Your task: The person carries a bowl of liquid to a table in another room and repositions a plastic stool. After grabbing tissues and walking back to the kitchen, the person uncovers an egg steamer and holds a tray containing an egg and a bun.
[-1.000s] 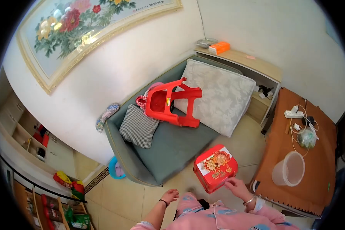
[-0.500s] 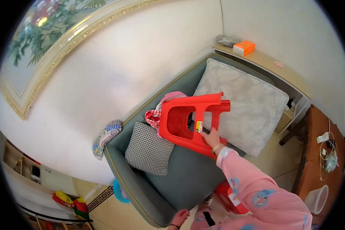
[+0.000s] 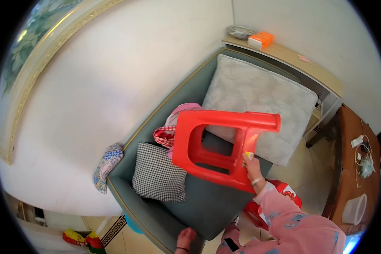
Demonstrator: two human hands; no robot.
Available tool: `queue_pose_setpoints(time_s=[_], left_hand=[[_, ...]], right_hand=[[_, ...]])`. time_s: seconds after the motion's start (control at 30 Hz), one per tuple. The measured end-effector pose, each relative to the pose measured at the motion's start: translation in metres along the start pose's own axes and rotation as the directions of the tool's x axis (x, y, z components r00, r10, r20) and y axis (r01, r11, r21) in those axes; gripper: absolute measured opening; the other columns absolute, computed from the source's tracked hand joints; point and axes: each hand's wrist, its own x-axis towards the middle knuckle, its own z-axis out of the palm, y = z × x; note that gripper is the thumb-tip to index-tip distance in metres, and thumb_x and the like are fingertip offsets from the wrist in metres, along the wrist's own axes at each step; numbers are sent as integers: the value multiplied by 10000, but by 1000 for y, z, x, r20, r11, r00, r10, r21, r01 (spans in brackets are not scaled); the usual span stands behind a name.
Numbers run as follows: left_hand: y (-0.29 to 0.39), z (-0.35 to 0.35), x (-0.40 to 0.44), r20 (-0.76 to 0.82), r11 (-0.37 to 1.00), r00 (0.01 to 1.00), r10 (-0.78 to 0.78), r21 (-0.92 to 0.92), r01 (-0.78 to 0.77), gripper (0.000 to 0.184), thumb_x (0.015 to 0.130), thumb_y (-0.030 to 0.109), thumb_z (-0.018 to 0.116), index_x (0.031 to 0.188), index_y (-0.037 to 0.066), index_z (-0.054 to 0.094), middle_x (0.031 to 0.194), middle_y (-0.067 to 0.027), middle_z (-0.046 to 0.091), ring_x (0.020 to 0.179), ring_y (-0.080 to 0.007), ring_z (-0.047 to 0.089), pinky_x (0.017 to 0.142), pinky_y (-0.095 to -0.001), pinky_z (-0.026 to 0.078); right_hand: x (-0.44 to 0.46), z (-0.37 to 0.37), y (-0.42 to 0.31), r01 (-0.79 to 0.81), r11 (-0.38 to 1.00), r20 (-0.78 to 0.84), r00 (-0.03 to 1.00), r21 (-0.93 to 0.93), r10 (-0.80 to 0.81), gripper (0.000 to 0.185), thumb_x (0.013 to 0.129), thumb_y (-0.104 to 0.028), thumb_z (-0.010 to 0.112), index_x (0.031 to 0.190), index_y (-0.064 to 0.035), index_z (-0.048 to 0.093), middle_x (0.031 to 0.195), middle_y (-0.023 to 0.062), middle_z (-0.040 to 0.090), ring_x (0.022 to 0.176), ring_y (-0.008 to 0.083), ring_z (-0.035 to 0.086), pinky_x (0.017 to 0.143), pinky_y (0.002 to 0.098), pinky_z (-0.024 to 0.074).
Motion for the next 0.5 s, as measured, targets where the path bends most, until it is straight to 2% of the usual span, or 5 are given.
queue_pose_setpoints(time_s=[0.2,0.27,0.3,0.47,0.5], left_hand=[[181,64,87,-90,954,995,-49,-298,20,465,902,472,367,1167,109,486,1140,-67,538,1082,-198,481,853,-329,383],[189,72,138,303,880,932,201,-474,-36,576,902,508,299,1245,58,406,1220,-68,489,1104,-223,471,950,-364,358],[211,90,135,268,846,958,105,-530,56,560,905,497,311,1252,65,398,1230,-70,474,1108,-220,462,948,-350,362],[220,109,159,299,960,938,177,-261,-98,544,879,466,426,1284,113,344,1254,-99,428,1117,-228,449,927,-373,399],[224,117,159,446,967,881,158,-251,-47,553,882,461,422,1289,97,337,1254,-107,432,1115,-237,454,924,-383,404]], right_hand=[[-91,-133,-3,-171,978,-209,959,121,193,433,885,-427,436,954,-11,536,742,154,617,614,262,621,563,370,531],[-120,-169,8,-211,946,-344,894,245,288,518,874,-497,409,958,-3,541,734,158,619,607,270,623,559,379,535],[-127,-172,15,-169,951,-378,888,259,261,540,870,-521,388,961,-11,543,738,149,621,607,271,622,556,386,535],[-160,-219,50,-58,988,-475,872,143,120,593,866,-557,347,1013,-14,535,802,127,628,683,256,622,614,399,524],[-164,-231,56,-11,987,-566,819,158,99,609,865,-559,342,1045,-7,528,836,132,622,734,243,612,664,376,510]])
